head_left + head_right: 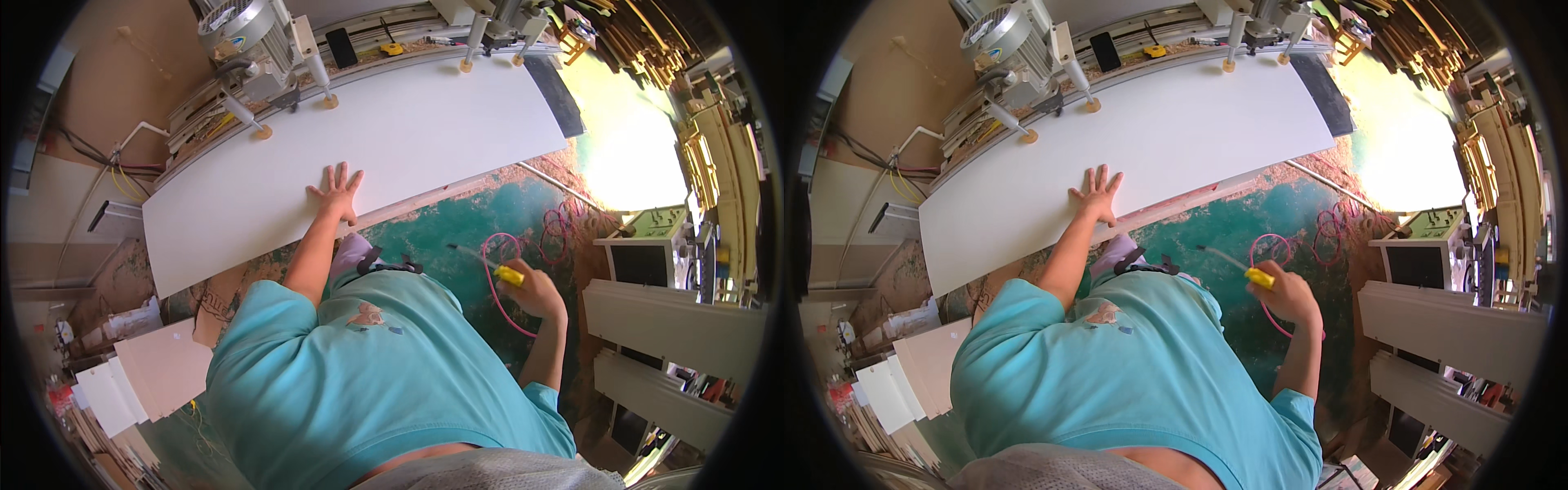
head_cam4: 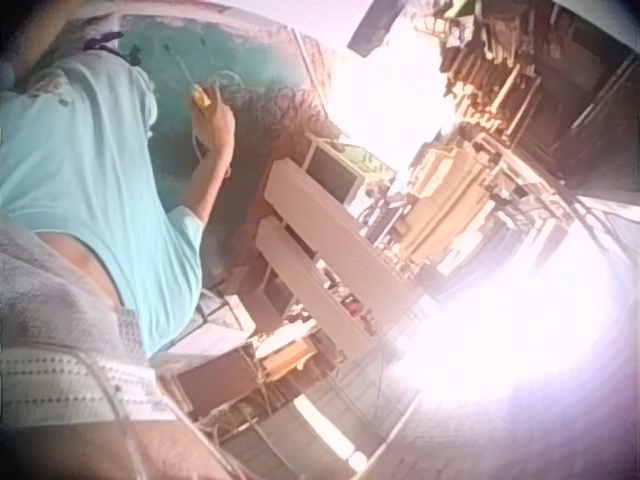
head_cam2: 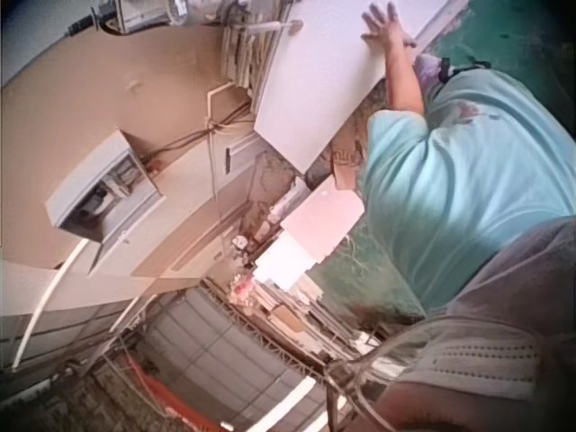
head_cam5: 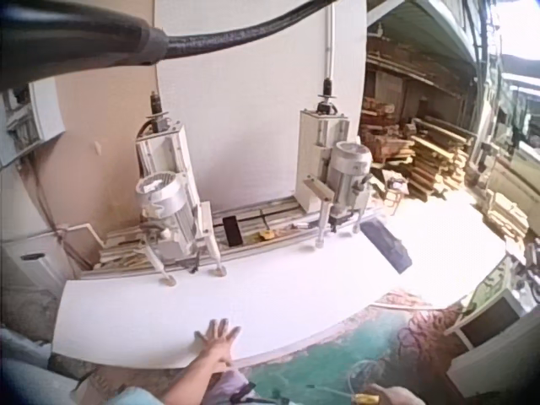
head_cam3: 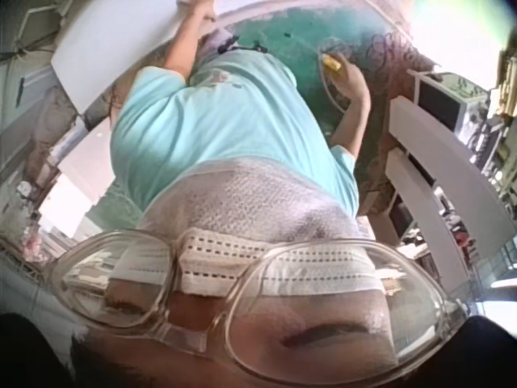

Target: The person handles large white panels, placing them on a workbench and using a yellow tool to manipulate them. They also use a tape measure to measure the panels and handle small metal pieces.

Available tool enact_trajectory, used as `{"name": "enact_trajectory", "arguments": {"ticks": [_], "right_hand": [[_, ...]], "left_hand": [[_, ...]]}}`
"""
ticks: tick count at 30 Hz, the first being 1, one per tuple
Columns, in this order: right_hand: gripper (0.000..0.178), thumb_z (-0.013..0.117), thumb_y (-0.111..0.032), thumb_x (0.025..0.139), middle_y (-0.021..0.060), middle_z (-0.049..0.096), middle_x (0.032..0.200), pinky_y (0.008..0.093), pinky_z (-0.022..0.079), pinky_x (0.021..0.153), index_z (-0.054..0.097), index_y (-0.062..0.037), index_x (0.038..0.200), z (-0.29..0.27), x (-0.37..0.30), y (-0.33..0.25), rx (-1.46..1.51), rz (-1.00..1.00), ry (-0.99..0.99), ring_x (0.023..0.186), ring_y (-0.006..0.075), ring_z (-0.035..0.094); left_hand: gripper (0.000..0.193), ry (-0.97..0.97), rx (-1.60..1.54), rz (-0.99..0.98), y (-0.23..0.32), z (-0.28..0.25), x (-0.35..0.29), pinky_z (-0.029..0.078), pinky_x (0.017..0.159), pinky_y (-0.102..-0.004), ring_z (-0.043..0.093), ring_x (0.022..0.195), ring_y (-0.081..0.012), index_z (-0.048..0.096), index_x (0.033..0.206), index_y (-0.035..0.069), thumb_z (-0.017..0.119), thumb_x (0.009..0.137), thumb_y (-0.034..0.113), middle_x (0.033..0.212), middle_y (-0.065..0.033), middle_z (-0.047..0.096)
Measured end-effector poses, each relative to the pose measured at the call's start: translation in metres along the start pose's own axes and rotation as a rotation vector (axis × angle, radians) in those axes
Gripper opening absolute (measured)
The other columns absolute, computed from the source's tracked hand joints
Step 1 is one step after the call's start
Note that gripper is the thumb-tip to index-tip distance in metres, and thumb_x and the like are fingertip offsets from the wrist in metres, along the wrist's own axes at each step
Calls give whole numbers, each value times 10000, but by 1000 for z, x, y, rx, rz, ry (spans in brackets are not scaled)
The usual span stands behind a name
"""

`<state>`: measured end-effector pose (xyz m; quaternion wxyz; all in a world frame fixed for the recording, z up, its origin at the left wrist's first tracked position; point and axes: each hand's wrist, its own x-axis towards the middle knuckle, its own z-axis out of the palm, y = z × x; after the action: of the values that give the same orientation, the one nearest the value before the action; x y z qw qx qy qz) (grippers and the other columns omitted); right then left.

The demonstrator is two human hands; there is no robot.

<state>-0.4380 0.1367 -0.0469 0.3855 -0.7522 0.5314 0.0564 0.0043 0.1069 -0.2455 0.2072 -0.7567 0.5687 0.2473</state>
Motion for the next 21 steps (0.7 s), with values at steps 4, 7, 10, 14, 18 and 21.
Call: {"name": "enact_trajectory", "arguments": {"ticks": [4, 7, 10, 14, 18, 21], "right_hand": [[376, 730, -292, 855, 157, 692, 917, 419, 521, 735, 583, -103, 1145, 9, -42, -16, 65, -127, -116, 825, 362, 664], [346, 728, -229, 854, 153, 683, 892, 398, 509, 706, 575, -88, 1130, 7, -76, 9, 82, -21, 200, 807, 347, 664], [330, 708, -248, 874, 142, 685, 874, 403, 508, 671, 567, -107, 1137, 3, -122, 29, 129, 288, 612, 804, 358, 669], [253, 641, -189, 937, 70, 613, 771, 292, 483, 628, 548, -67, 1138, 33, -189, 57, 375, 349, 892, 645, 187, 594], [212, 626, -146, 946, 31, 580, 746, 256, 462, 613, 552, -49, 1119, 68, -218, 59, 606, 389, 931, 631, 115, 547], [208, 627, -131, 939, 19, 579, 722, 257, 458, 601, 552, -42, 1111, 108, -223, 69, 717, 404, 860, 631, 110, 557]], "left_hand": [[1178, -46, -124, 167, -43, -9, 41, 242, 1097, -694, 5, 1513, -344, 118, 1568, 329, 842, 644, 432, 1649, -93, -19], [924, 154, -103, 21, -26, -85, 54, 215, 1172, -538, 152, 1505, -282, 300, 1541, 216, 716, 781, 537, 1629, -118, 171], [867, 1093, 29, 62, 14, -152, 23, 102, 1185, -569, 152, 1500, -320, 249, 1558, 257, 662, 843, 523, 1634, -112, 149], [844, 1436, -148, 316, 85, -207, 11, 108, 1174, -597, 150, 1488, -381, 231, 1559, 308, 638, 857, 538, 1629, -114, 168], [667, 1274, -58, 522, 141, -185, 9, 211, 1165, -543, 264, 1451, -346, 441, 1455, 198, 648, 865, 429, 1552, -129, 333], [490, 847, -134, 884, 171, -110, 27, 398, 1081, -431, 516, 1285, -298, 616, 1286, 153, 646, 857, 387, 1335, -140, 588]]}}
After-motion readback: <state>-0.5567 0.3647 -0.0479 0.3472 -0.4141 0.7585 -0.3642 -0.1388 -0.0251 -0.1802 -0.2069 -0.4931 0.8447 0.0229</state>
